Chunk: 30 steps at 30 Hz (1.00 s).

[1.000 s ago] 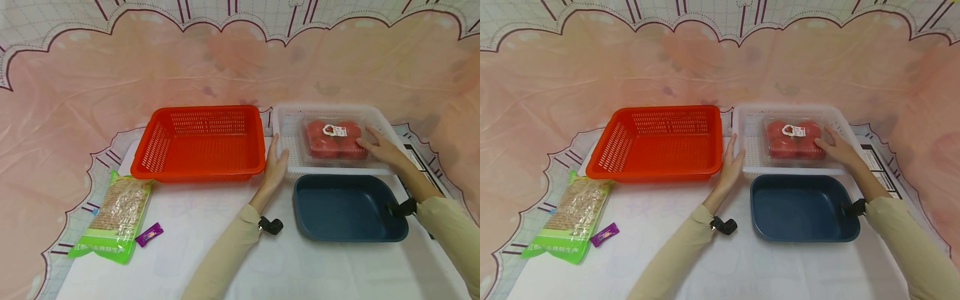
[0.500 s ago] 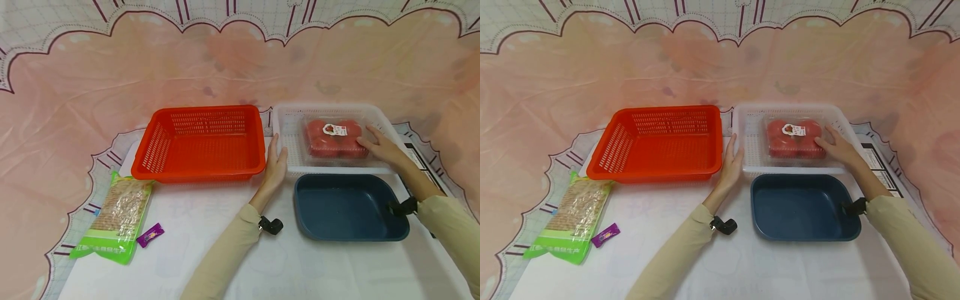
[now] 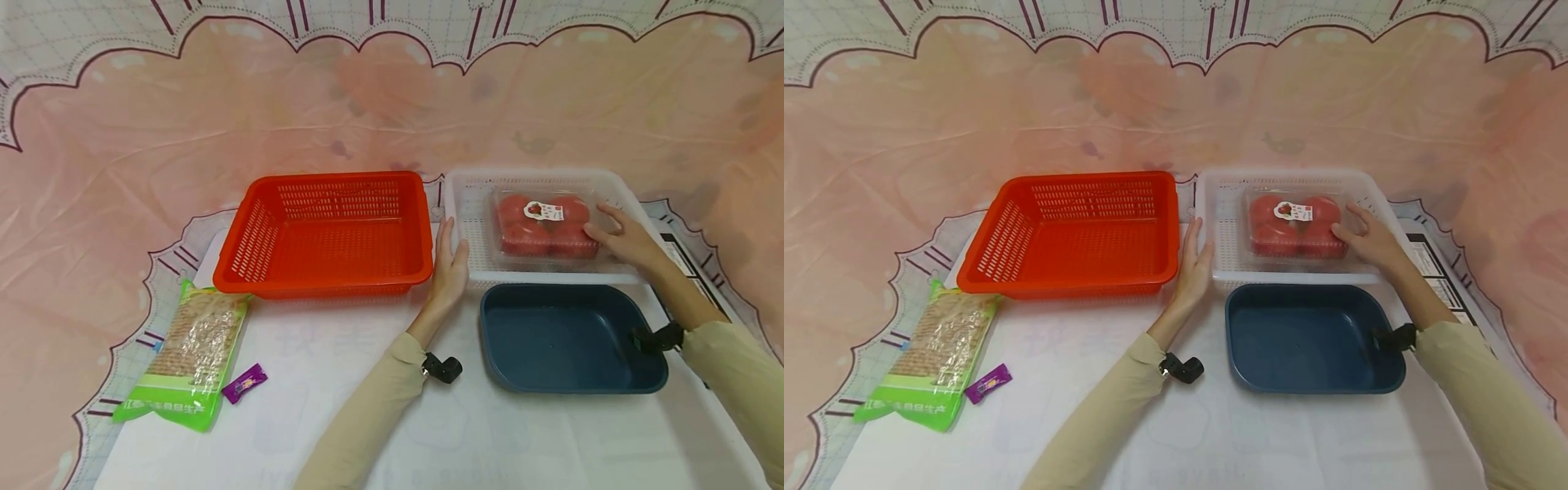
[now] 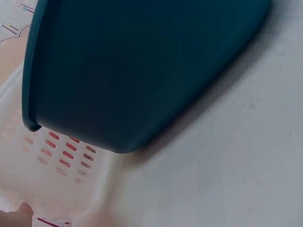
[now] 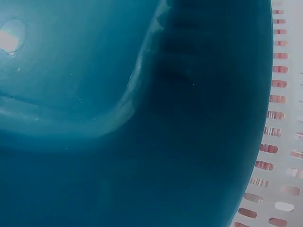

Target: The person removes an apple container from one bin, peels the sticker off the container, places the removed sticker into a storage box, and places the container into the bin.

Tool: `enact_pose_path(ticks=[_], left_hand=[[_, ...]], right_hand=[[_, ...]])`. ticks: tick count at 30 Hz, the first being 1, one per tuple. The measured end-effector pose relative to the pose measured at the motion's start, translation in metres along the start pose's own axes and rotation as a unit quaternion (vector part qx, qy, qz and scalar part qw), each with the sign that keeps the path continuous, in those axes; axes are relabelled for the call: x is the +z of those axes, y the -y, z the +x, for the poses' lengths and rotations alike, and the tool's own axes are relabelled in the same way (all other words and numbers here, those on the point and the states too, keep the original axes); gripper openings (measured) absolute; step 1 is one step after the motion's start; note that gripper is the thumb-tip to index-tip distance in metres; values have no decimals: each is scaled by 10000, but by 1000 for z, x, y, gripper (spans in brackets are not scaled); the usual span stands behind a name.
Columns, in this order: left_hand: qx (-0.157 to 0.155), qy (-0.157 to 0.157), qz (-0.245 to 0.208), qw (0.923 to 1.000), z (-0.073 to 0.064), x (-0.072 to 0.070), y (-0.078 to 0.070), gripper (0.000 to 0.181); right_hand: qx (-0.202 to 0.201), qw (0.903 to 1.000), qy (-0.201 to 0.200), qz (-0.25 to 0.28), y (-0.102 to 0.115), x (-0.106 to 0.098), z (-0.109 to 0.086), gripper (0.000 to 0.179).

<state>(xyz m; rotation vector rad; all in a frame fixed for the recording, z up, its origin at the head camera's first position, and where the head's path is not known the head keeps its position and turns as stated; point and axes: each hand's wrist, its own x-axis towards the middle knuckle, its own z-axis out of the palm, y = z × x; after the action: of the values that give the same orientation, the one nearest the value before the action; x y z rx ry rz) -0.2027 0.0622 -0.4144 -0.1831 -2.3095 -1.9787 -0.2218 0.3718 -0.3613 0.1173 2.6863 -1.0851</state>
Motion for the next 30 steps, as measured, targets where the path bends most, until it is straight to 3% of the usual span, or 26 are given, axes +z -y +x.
enact_pose_path(ticks=[11,16,22,30], left_hand=[[71,-23,23,10000,0,-3,0,56],[67,-21,-16,10000,0,-3,0,55],[60,-34,-24,10000,1,-3,0,55],[31,-12,-7,10000,0,-1,-1,54]], right_hand=[[-379,9939,-1030,47,4,2,-4,72],[-497,9852,-1488,688,4,0,-9,62],[-609,9736,-1628,1482,3,-2,-14,50],[-425,9752,-1749,1291,6,-4,-15,49]])
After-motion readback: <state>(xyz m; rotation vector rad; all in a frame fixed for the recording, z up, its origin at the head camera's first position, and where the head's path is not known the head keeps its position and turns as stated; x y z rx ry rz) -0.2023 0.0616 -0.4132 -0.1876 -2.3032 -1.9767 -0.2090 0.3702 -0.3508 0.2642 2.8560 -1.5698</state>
